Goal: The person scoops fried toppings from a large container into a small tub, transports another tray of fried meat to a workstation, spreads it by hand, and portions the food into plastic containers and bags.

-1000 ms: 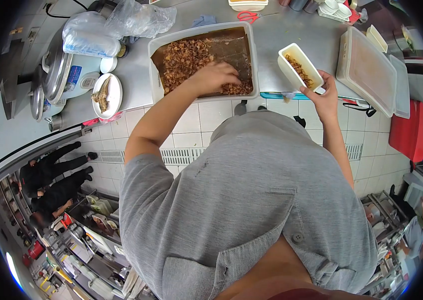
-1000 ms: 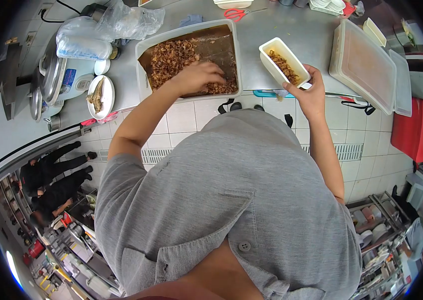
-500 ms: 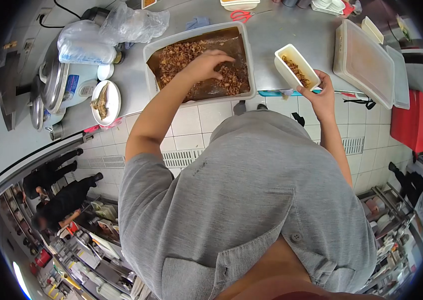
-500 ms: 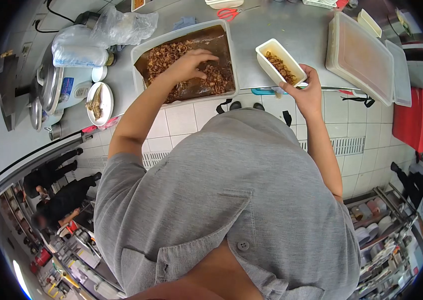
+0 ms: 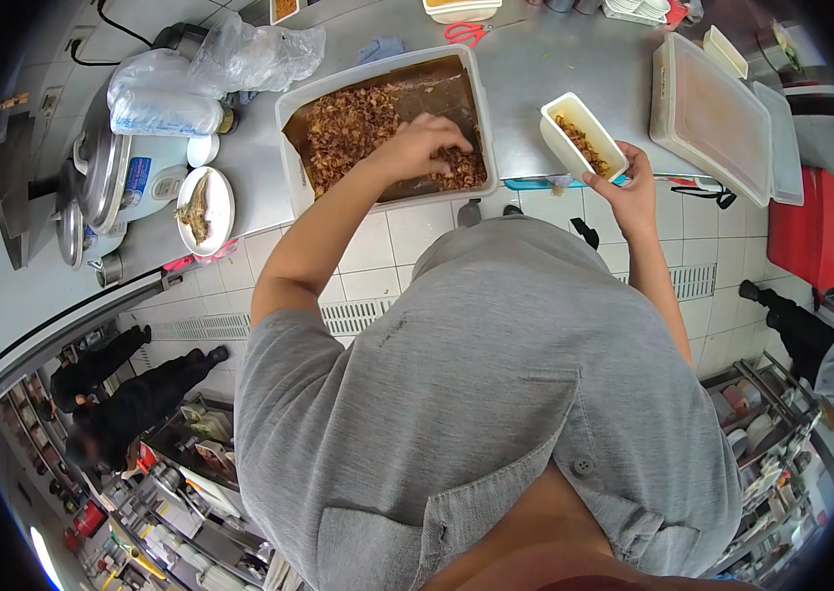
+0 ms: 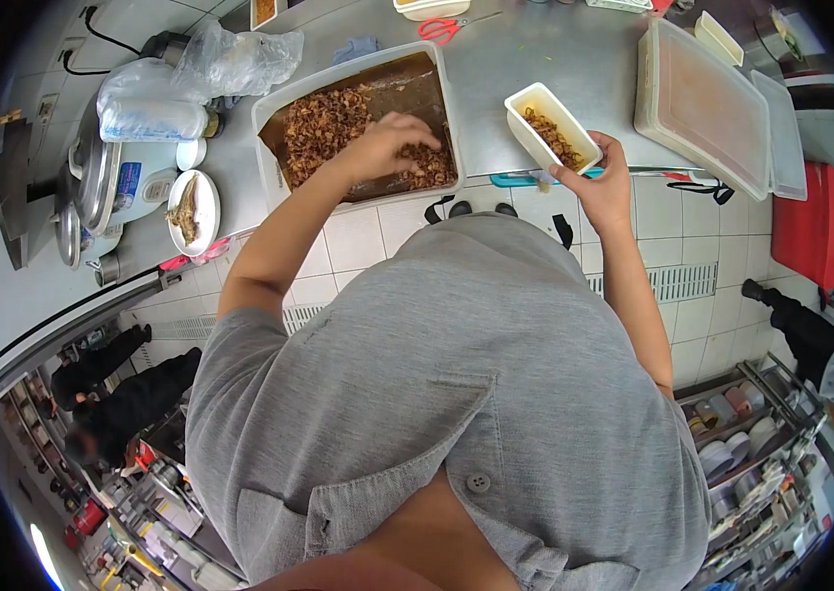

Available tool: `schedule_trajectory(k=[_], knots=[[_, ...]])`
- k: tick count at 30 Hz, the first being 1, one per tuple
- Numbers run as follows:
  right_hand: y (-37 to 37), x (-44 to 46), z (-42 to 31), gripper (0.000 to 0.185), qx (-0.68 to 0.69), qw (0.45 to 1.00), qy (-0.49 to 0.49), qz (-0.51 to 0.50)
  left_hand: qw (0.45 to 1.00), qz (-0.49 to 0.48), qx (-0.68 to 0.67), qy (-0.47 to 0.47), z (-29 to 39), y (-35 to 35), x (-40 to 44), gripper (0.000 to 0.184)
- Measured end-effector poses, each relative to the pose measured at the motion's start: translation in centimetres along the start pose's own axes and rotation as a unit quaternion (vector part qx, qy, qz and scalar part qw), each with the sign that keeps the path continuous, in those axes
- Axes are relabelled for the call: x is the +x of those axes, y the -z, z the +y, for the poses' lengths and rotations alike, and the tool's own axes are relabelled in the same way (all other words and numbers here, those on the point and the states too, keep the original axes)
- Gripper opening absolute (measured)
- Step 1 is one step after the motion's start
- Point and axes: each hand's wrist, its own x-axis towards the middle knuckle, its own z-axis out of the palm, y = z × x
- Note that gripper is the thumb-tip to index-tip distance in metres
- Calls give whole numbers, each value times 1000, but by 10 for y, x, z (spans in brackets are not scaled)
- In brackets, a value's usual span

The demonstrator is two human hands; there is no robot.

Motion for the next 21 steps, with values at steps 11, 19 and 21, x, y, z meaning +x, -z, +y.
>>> schedule_trajectory(k=[11,19,21], knots=[[2,-5,-10,73,-4,999,-22,-29,972,-119,189,-74,9,-12,8,37],[5,-7,-5,75,-32,999,-7,-22,993,-63,90,40,-4,2,1,72],[4,-6,-10,75,-34,999,0,-22,970,-103,220,-22,12,-2,-5,76]])
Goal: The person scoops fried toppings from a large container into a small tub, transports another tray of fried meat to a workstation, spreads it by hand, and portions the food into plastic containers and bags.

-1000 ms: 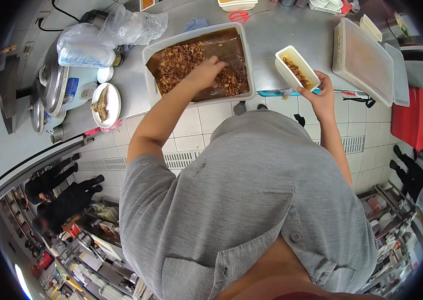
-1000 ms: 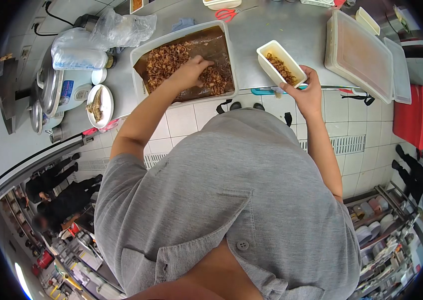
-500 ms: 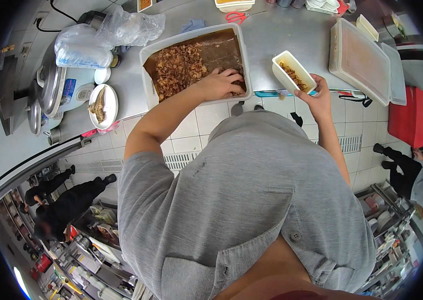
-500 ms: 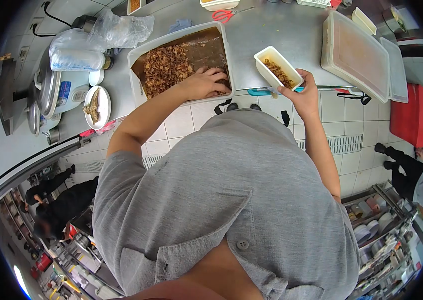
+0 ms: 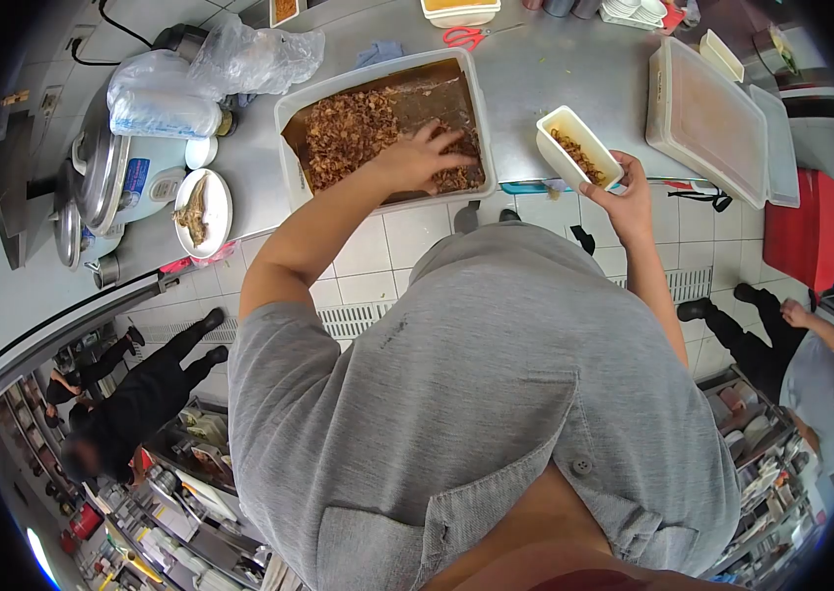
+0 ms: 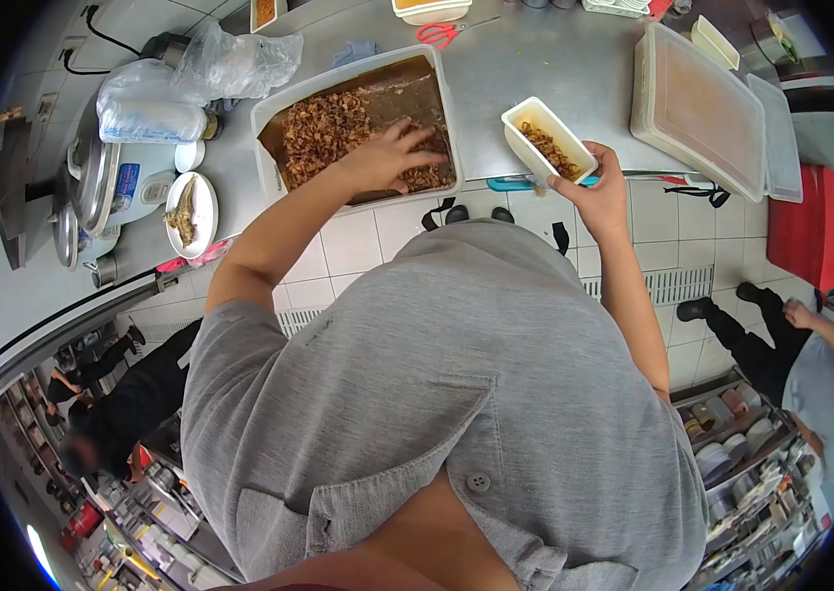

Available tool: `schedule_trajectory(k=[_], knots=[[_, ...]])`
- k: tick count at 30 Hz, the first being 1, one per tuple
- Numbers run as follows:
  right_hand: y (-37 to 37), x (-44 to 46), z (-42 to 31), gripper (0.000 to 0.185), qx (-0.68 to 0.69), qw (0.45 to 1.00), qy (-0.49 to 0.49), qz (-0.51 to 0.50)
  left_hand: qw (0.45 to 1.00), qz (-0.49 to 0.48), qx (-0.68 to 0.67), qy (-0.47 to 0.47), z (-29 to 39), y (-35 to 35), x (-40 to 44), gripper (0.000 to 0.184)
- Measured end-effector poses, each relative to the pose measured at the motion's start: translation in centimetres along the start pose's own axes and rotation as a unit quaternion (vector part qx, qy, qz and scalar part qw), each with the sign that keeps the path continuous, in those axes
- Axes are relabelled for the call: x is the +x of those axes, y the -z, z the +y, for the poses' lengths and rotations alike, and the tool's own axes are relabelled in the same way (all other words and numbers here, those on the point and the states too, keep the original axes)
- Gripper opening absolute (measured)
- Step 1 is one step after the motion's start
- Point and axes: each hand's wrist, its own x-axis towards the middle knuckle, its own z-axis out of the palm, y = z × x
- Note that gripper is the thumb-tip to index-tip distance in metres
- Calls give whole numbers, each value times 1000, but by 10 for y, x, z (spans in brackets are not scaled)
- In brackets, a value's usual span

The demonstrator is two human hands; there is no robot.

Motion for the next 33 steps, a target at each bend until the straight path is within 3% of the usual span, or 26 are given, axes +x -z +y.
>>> schedule_trajectory(k=[1,4,9,11,13,14,16,17,20,22,24,28,30,33], knots=[[0,-1,-4,74,8,1000,-13,-3,998,10,45,-36,0,-10,0,69],[1,-1,-6,74,11,1000,-18,-4,996,51,18,-68,-6,-29,1,59],[-1,3,0,74,20,1000,-1,-4,999,26,12,-33,-8,-27,1,46],[-4,3,-7,75,1,999,51,-3,999,26,7,-18,-11,-33,3,42],[-7,3,-21,74,7,998,56,-18,990,120,-73,-21,-18,-45,5,34],[-10,2,-31,73,13,998,61,-32,990,120,-71,-22,-22,-43,5,34],[-18,3,-42,72,27,997,61,-43,936,167,-309,-3,-32,-36,2,29],[-22,5,-45,72,43,995,56,-65,918,157,-361,49,-36,-32,0,26],[-33,14,-55,72,41,994,52,-85,902,214,-372,52,-35,18,-18,27],[-39,20,-62,72,9,991,77,-113,864,211,-445,107,-29,56,-29,23],[-45,24,-68,72,16,988,86,-129,887,267,-375,44,-15,96,-38,23],[-61,33,-92,75,-8,971,128,-202,915,234,-326,-40,12,137,-33,24],[-70,37,-100,77,-4,961,133,-243,953,234,-136,-139,19,138,-24,28],[-80,44,-101,77,-15,954,163,-251,962,207,-131,-119,28,135,-25,28]])
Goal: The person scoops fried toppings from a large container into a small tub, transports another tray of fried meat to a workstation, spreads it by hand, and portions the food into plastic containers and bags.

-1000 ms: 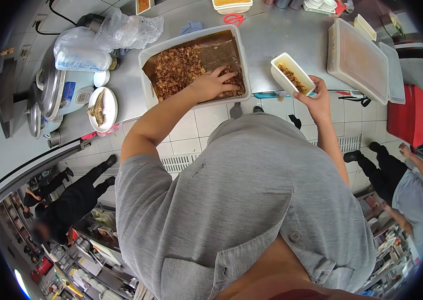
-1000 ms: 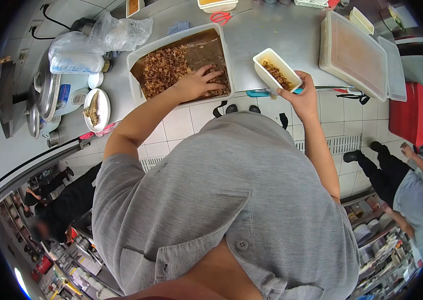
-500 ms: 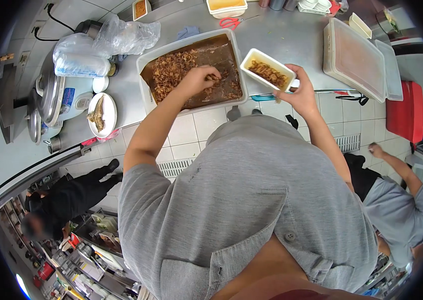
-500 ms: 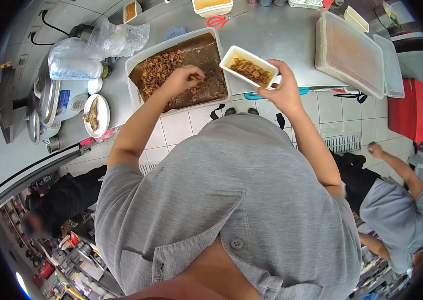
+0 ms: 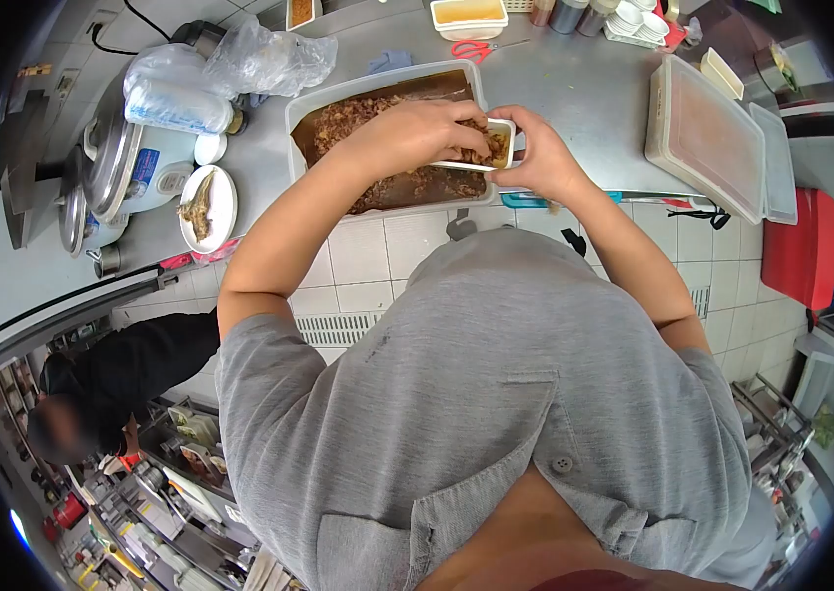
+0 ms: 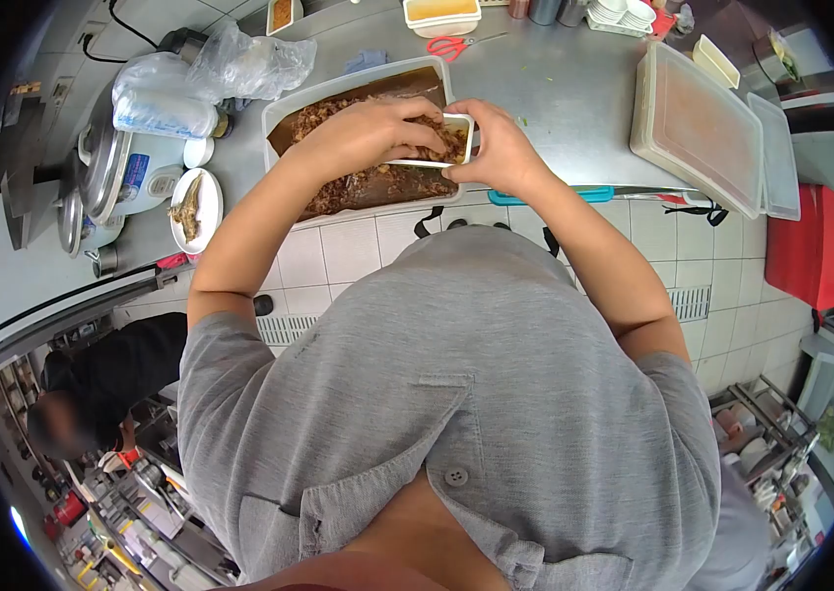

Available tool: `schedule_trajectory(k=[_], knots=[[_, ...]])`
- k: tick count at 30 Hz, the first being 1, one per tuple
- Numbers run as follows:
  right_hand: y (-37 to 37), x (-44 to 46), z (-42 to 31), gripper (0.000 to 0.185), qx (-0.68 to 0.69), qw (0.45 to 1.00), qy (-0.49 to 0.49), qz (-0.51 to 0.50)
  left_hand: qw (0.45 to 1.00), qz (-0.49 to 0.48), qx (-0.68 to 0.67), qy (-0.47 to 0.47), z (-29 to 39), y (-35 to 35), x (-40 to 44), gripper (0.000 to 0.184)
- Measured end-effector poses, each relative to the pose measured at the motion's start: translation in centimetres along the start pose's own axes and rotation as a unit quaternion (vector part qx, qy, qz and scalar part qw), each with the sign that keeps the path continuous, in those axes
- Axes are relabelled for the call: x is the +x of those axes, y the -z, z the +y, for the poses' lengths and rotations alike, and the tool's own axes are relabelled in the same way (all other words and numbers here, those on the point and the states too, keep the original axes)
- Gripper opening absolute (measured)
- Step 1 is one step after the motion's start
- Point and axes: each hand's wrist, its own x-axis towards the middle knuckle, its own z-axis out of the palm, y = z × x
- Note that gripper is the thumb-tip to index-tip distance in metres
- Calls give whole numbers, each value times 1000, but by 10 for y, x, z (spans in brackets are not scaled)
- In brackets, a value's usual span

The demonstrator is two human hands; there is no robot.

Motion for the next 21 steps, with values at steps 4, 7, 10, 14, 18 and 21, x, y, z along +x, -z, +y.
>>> schedule_trajectory(k=[4,7,10,14,18,21], knots=[[-2,2,-1,77,24,1000,1,-2,997,9,6,78,9,10,-7,26],[-6,1,4,77,38,999,11,-4,994,0,27,107,6,0,-11,26],[-10,1,5,75,46,999,18,5,993,54,23,100,10,-8,-13,28],[0,8,10,74,84,993,34,80,968,175,-99,148,-5,7,-17,29],[18,-5,10,73,53,983,6,175,929,264,-127,227,-59,13,-43,28],[26,-25,15,74,43,983,-17,180,940,135,-12,314,-91,-27,-72,27]])
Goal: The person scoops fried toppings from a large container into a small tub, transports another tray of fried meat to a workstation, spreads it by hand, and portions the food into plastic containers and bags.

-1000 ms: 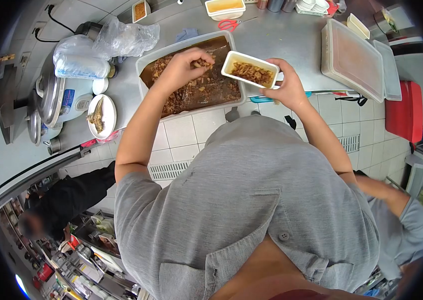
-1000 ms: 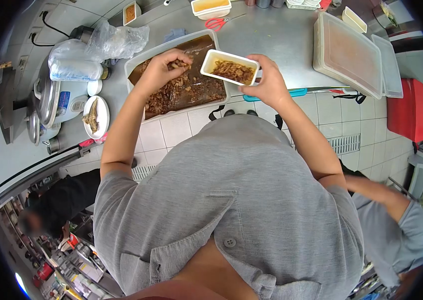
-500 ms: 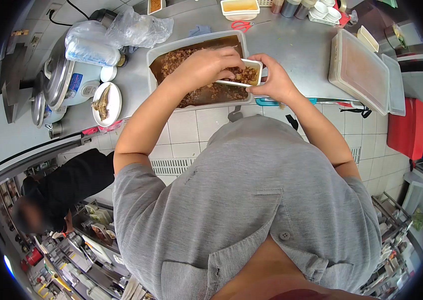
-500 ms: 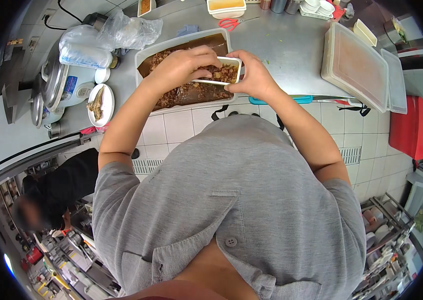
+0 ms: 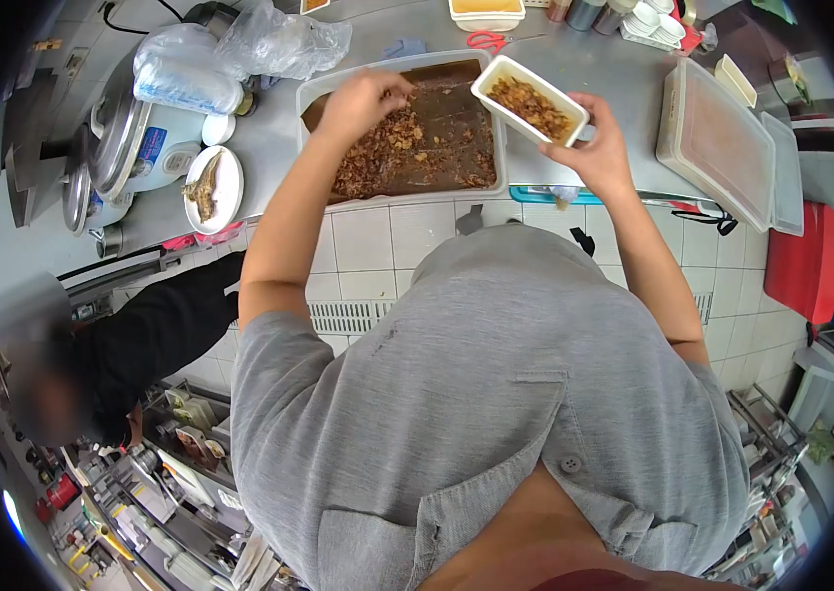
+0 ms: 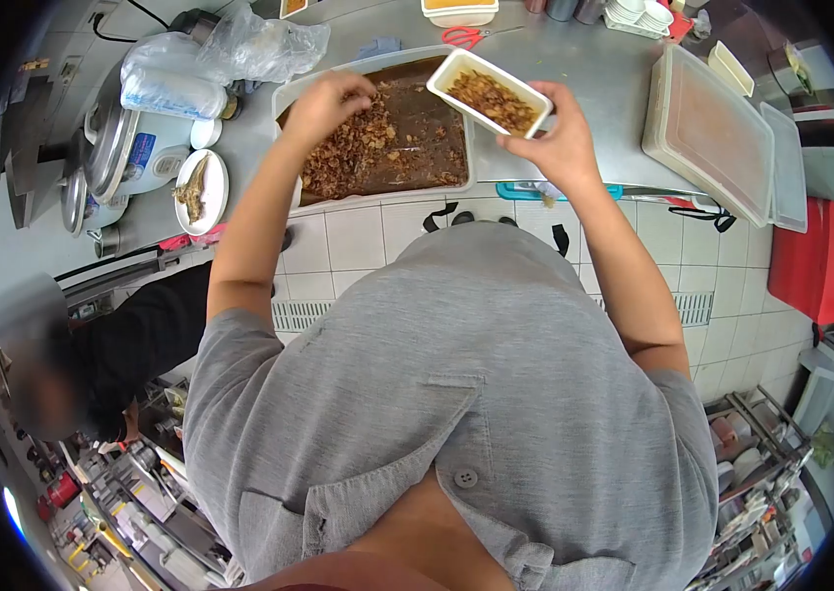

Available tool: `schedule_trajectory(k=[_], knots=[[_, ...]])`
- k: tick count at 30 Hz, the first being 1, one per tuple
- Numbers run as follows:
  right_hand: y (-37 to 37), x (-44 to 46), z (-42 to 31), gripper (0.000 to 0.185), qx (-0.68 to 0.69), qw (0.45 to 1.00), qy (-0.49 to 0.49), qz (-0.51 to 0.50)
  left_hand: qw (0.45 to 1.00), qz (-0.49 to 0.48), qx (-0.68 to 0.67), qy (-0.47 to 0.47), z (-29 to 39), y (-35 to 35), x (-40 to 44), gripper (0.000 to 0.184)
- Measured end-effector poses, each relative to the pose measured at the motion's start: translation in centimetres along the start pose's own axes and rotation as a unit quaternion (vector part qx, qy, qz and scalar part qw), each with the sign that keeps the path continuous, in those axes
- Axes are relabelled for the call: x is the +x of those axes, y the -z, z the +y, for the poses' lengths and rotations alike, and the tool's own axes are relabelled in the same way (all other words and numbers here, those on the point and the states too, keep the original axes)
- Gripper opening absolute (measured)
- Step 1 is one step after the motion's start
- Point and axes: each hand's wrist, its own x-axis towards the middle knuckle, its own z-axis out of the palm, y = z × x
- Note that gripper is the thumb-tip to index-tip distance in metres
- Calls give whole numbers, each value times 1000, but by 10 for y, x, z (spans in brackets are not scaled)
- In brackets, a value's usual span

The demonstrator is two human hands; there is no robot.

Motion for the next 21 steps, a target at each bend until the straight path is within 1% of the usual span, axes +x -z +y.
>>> schedule_trajectory(k=[2,3,5,8,9,10,12,16,18,19,20,21], knots=[[7,-9,1,75,-6,1000,-11,7,986,-64,147,-44,-25,-27,-11,27],[11,-15,2,75,0,1000,-25,2,986,-66,147,-45,-23,-32,-15,27],[17,-23,5,74,5,999,-39,-2,960,-125,242,-62,-17,-47,-26,26],[23,-33,10,73,-28,999,-32,15,951,-114,274,-90,-27,-70,-35,25],[24,-36,9,72,-29,998,-44,21,952,-96,272,-103,-31,-74,-38,19],[25,-39,9,72,-29,998,-56,26,952,-97,272,-102,-36,-75,-39,19],[28,-43,17,72,-26,998,-53,34,931,-156,316,-92,-37,-66,-43,13],[39,-50,34,71,-45,996,-40,66,921,-134,351,-100,-54,-36,-61,12],[43,-53,37,71,-37,995,-59,70,919,-126,368,-60,-53,-18,-66,16],[43,-54,40,71,-41,994,-61,76,912,-154,377,-45,-50,-11,-67,16],[44,-54,41,70,-45,994,-62,82,912,-153,378,-45,-46,-8,-63,16],[43,-54,41,70,-45,994,-61,82,936,-133,324,-25,-40,-9,-58,17]])
